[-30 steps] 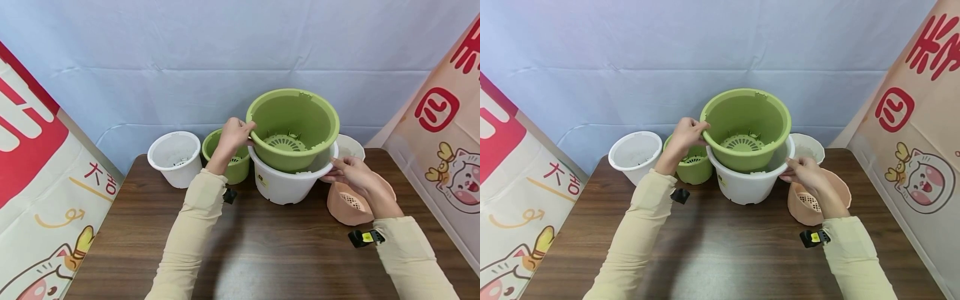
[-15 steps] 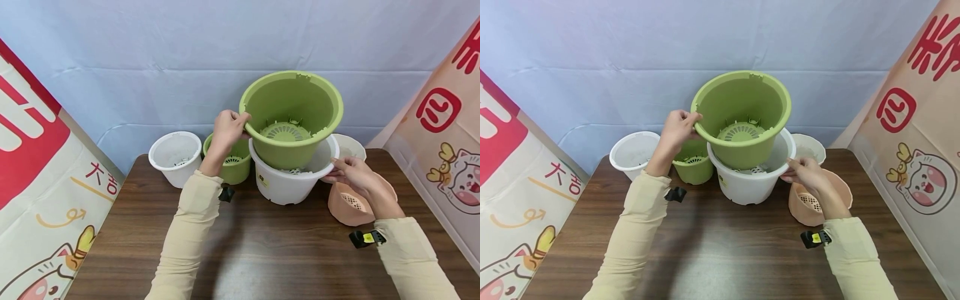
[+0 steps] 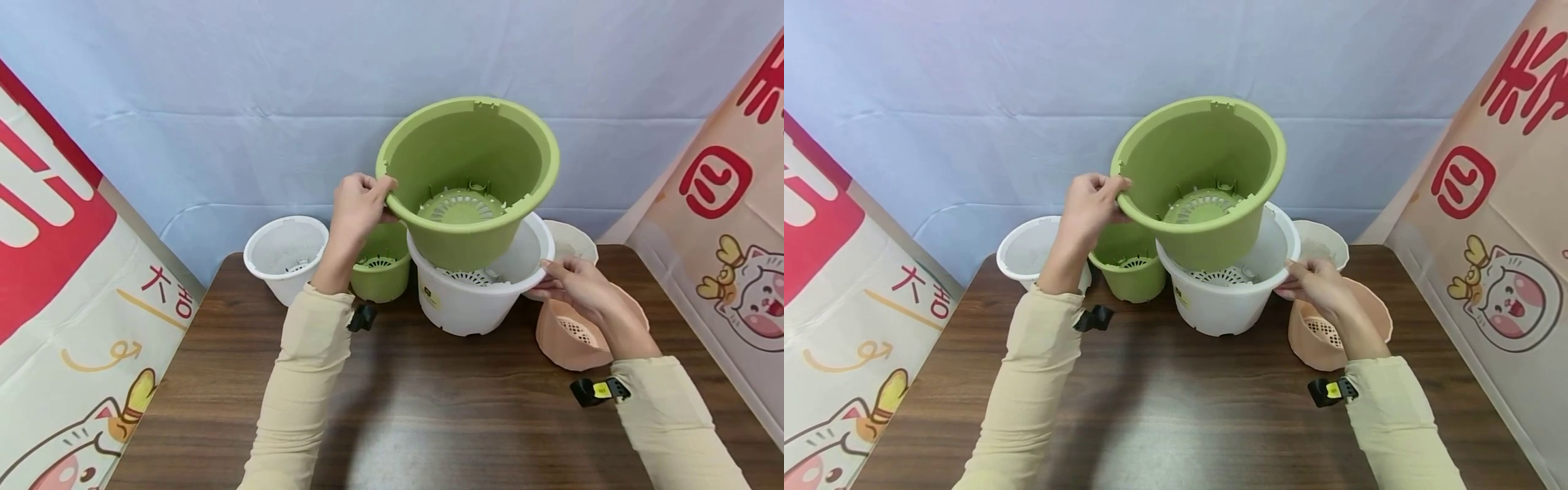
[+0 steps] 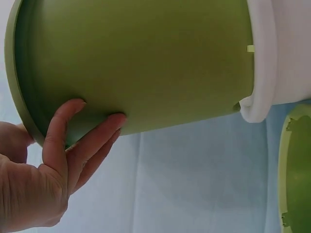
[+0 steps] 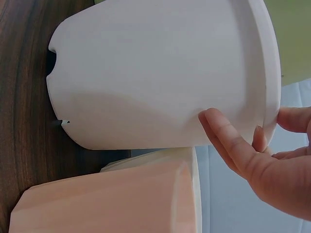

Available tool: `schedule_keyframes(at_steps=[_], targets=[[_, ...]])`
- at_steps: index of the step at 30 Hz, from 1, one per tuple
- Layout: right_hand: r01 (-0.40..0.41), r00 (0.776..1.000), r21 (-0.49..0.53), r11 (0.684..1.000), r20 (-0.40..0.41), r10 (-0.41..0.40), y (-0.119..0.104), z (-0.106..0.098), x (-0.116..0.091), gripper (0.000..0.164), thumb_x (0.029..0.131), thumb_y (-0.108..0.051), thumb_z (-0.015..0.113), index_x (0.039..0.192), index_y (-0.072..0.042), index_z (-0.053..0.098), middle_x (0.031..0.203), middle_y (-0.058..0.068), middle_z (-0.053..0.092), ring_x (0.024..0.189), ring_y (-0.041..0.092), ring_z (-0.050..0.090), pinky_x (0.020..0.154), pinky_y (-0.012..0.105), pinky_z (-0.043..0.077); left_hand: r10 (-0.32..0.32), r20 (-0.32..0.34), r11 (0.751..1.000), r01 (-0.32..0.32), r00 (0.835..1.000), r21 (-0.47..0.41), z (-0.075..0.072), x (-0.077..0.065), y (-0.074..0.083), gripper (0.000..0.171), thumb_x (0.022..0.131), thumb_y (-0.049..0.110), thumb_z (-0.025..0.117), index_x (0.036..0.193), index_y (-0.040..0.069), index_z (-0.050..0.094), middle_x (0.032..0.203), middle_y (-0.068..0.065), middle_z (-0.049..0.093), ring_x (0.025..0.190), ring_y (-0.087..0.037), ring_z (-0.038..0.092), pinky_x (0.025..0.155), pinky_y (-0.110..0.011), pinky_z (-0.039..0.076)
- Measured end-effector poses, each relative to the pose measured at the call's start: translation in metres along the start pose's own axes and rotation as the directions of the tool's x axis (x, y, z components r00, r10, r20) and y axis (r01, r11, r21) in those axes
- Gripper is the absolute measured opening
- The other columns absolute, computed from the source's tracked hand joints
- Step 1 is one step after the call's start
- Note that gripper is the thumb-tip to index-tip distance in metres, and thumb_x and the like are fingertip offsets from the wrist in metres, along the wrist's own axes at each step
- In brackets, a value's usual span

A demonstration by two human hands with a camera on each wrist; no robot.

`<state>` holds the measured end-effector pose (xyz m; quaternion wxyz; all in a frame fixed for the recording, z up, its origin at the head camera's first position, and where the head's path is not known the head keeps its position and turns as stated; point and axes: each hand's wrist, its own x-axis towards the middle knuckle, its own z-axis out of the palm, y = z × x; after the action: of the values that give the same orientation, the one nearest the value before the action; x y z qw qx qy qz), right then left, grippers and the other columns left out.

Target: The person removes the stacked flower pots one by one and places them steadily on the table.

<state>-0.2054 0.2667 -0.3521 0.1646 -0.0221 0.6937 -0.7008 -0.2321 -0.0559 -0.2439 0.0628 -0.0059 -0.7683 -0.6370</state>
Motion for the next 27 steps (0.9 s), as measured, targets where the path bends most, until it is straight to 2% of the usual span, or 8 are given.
schedule_keyframes(at_steps=[8, 17, 27], targets=[[-0.013, 1.0, -0.045, 0.999, -0.006, 0.012, 0.0, -0.001, 0.001, 0.024, 0.101, -0.008, 0.033, 0.107, 0.015, 0.035, 0.084, 0.007, 0.061, 0.079, 0.012, 0.064, 0.078, 0.028, 0.053, 0.033, -0.05, 0.998, -0.035, 0.998, -0.045, -0.01, -0.006, 0.004, 0.015, 0.089, 0.01, 0.057, 0.082, -0.001, 0.051, 0.085, -0.016, 0.061, 0.059, -0.019, 0.067, 0.059, -0.026, 0.055], [-0.007, 1.0, -0.043, 0.999, 0.001, 0.007, 0.0, -0.002, 0.0, 0.026, 0.101, -0.011, 0.033, 0.109, 0.014, 0.034, 0.084, 0.007, 0.062, 0.079, 0.012, 0.065, 0.077, 0.026, 0.053, 0.032, -0.113, 0.998, -0.037, 0.993, -0.045, -0.027, -0.01, 0.004, 0.014, 0.088, 0.011, 0.058, 0.081, 0.001, 0.052, 0.073, -0.011, 0.06, 0.053, -0.013, 0.065, 0.059, -0.027, 0.055], [-0.009, 1.0, -0.075, 0.997, -0.013, 0.008, -0.002, -0.001, 0.0, 0.029, 0.102, -0.013, 0.034, 0.107, 0.015, 0.035, 0.084, 0.007, 0.062, 0.079, 0.013, 0.065, 0.077, 0.025, 0.053, 0.052, -0.208, 0.997, -0.063, 0.977, -0.046, -0.052, -0.02, 0.001, 0.014, 0.087, 0.009, 0.059, 0.077, 0.002, 0.053, 0.06, -0.003, 0.058, 0.044, -0.008, 0.06, 0.051, -0.025, 0.054]])
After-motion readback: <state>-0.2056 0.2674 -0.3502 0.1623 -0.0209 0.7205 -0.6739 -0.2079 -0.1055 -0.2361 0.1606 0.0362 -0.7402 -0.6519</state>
